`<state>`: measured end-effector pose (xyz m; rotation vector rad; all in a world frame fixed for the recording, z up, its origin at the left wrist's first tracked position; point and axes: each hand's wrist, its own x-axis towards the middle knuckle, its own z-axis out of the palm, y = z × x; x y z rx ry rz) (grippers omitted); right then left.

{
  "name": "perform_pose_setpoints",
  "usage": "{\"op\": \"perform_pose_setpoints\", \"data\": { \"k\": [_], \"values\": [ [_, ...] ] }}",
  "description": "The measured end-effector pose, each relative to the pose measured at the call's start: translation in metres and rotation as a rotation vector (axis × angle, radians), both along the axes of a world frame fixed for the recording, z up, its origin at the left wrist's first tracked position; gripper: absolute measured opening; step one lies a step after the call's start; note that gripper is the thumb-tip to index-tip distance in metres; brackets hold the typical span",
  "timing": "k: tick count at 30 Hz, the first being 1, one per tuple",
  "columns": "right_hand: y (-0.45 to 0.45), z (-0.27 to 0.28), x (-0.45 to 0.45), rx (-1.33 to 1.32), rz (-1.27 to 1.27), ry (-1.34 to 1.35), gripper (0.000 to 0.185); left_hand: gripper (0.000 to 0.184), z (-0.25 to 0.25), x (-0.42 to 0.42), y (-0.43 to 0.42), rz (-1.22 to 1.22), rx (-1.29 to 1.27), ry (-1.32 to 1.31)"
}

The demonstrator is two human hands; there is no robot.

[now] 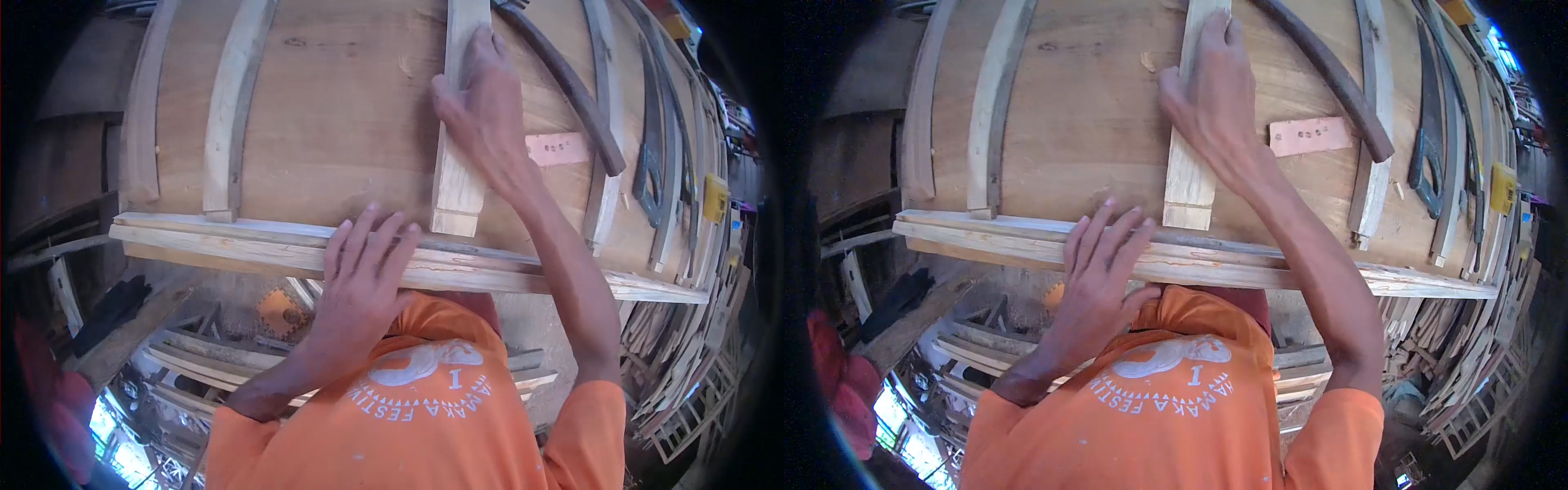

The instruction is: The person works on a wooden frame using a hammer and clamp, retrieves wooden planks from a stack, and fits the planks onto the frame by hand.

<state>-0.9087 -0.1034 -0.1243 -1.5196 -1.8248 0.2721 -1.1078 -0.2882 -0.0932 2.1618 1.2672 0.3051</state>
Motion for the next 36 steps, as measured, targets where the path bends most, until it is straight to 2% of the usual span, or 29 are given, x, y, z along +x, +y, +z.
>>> {"op": "perform_pose_setpoints", "data": {
  "k": [1, 3, 4, 5, 6, 7, 8, 9, 10, 11, 12, 14, 16, 17, 18, 19, 20, 21, 22, 23, 26, 28, 29, 31, 32, 34, 36],
  "values": [
    [0.0, 0.0, 0.0, -0.019, -0.001, 0.0, 0.065, 0.095, -0.006, 0.004, -0.004, 0.074, 0.05, 0.035],
    [0.002, 0.006, 0.004, -0.204, 0.02, 0.004, 0.064, 0.1, -0.003, 0.007, -0.006, 0.052, 0.008, 0.077],
    [0.003, 0.004, 0.004, -0.191, 0.0, -0.029, 0.064, 0.106, -0.001, 0.012, 0.001, 0.028, 0.005, 0.112],
    [0.003, -0.003, -0.002, -0.06, -0.039, 0.026, 0.061, 0.106, 0.009, 0.017, 0.009, 0.011, 0.025, 0.081],
    [0.003, -0.005, -0.002, 0.074, -0.069, 0.093, 0.057, 0.109, 0.023, 0.018, 0.016, 0.068, 0.017, -0.041],
    [0.001, 0.003, 0.005, 0.099, -0.076, 0.087, 0.057, 0.112, 0.034, 0.02, 0.021, 0.129, 0.009, -0.154],
    [0.0, 0.012, 0.009, -0.018, -0.034, 0.142, 0.055, 0.112, 0.034, 0.026, 0.03, 0.124, 0.039, -0.156],
    [0.0, 0.021, 0.011, -0.13, 0.013, 0.2, 0.053, 0.112, 0.028, 0.033, 0.045, 0.221, -0.027, -0.304],
    [0.001, 0.023, 0.019, -0.094, 0.017, 0.206, 0.053, 0.112, 0.021, 0.037, 0.061, 0.313, -0.093, -0.453],
    [0.001, 0.02, 0.038, 0.068, -0.007, 0.135, 0.048, 0.105, 0.0, 0.04, 0.073, 0.333, -0.077, -0.494],
    [0.002, 0.024, 0.058, 0.226, -0.033, 0.065, 0.043, 0.105, 0.002, 0.045, 0.085, 0.327, -0.042, -0.493],
    [0.0, 0.061, 0.1, 0.026, -0.077, 0.156, 0.043, 0.1, 0.009, 0.059, 0.101, 0.442, -0.339, -0.771],
    [0.014, 0.06, 0.144, 0.143, -0.095, -0.322, 0.049, 0.101, 0.01, 0.074, 0.118, 0.491, -0.321, -0.703],
    [0.019, 0.052, 0.155, 0.152, -0.093, -0.305, 0.049, 0.101, 0.009, 0.082, 0.122, 0.532, -0.324, -0.644],
    [0.023, 0.041, 0.165, 0.001, -0.021, -0.388, 0.039, 0.101, 0.002, 0.088, 0.123, 0.53, -0.307, -0.633],
    [0.027, 0.04, 0.169, -0.15, 0.046, -0.47, 0.031, 0.099, -0.003, 0.096, 0.124, 0.494, -0.159, -0.498],
    [0.03, 0.038, 0.175, -0.143, 0.033, -0.457, 0.031, 0.096, -0.006, 0.103, 0.125, 0.453, -0.015, -0.363],
    [0.034, 0.034, 0.181, -0.183, 0.069, -0.407, 0.032, 0.096, -0.009, 0.105, 0.127, 0.44, -0.009, -0.357],
    [0.038, 0.032, 0.186, -0.228, 0.103, -0.359, 0.034, 0.092, -0.009, 0.107, 0.13, 0.432, -0.069, -0.439],
    [0.038, 0.038, 0.186, -0.142, 0.067, -0.441, 0.028, 0.089, -0.01, 0.108, 0.131, 0.425, -0.145, -0.518],
    [0.035, 0.078, 0.209, -0.152, 0.078, -0.548, 0.024, 0.081, -0.003, 0.111, 0.127, 0.45, -0.152, -0.436],
    [0.025, 0.102, 0.234, -0.063, -0.04, -0.58, 0.024, 0.08, 0.007, 0.113, 0.128, 0.471, -0.158, -0.389],
    [0.011, 0.109, 0.248, -0.096, -0.052, -0.613, 0.024, 0.079, 0.004, 0.113, 0.127, 0.473, -0.145, -0.409],
    [-0.014, 0.129, 0.27, -0.401, -0.212, -0.345, 0.031, 0.079, -0.004, 0.109, 0.127, 0.458, -0.159, -0.45],
    [-0.019, 0.125, 0.281, -0.404, -0.222, -0.373, 0.031, 0.078, -0.008, 0.112, 0.129, 0.463, -0.136, -0.456],
    [-0.033, 0.083, 0.3, -0.37, -0.403, -0.181, 0.04, 0.078, -0.012, 0.118, 0.133, 0.475, -0.169, -0.496],
    [-0.019, 0.045, 0.327, -0.355, -0.413, -0.188, 0.042, 0.079, -0.015, 0.112, 0.132, 0.506, -0.212, -0.468]
  ]
}}
